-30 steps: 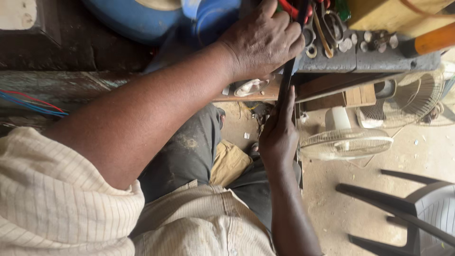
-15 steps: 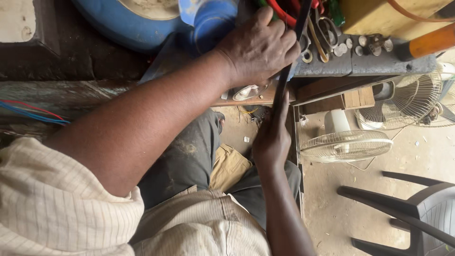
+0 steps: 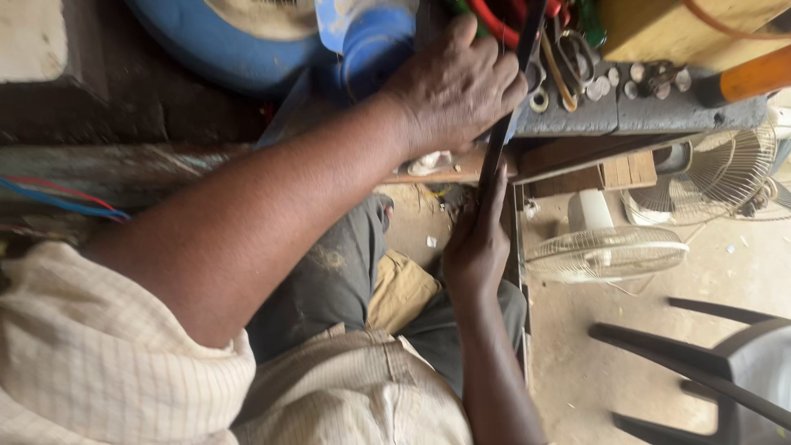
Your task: The person files a blue plastic fan blade with a metal file, repeatedly moving the file back and forth along the blade's edge. The person holds the blade steady with one hand while filing with the other, occasionally adjusting the blade's position.
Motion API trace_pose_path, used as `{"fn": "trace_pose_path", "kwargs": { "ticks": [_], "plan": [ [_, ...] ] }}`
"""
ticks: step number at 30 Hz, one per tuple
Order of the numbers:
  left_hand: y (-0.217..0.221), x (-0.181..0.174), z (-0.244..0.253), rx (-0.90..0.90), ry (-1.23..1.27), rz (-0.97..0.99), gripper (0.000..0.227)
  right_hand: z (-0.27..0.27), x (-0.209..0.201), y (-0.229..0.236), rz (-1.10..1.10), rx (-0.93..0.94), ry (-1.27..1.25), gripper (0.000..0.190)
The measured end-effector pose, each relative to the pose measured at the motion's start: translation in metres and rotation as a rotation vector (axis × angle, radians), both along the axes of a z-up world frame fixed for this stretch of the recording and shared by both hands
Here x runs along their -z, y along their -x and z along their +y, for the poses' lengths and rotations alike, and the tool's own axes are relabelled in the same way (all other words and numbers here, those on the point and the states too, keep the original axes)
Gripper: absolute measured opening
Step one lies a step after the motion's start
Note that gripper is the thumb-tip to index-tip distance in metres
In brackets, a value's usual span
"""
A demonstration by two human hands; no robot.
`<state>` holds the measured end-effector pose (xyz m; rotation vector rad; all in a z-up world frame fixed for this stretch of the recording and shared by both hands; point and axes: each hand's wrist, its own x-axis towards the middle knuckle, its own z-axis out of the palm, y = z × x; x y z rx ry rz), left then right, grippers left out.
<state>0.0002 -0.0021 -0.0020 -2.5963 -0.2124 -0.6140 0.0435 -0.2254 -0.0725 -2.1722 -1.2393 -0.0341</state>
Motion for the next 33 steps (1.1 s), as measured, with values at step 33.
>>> {"fn": "trace_pose_path", "kwargs": {
  "ticks": [33],
  "plan": [
    [0.003, -0.004, -0.005, 0.012, 0.090, -0.100, 0.046, -0.047, -0.009, 0.019, -0.016, -0.123, -0.082, 0.066]
  ]
}}
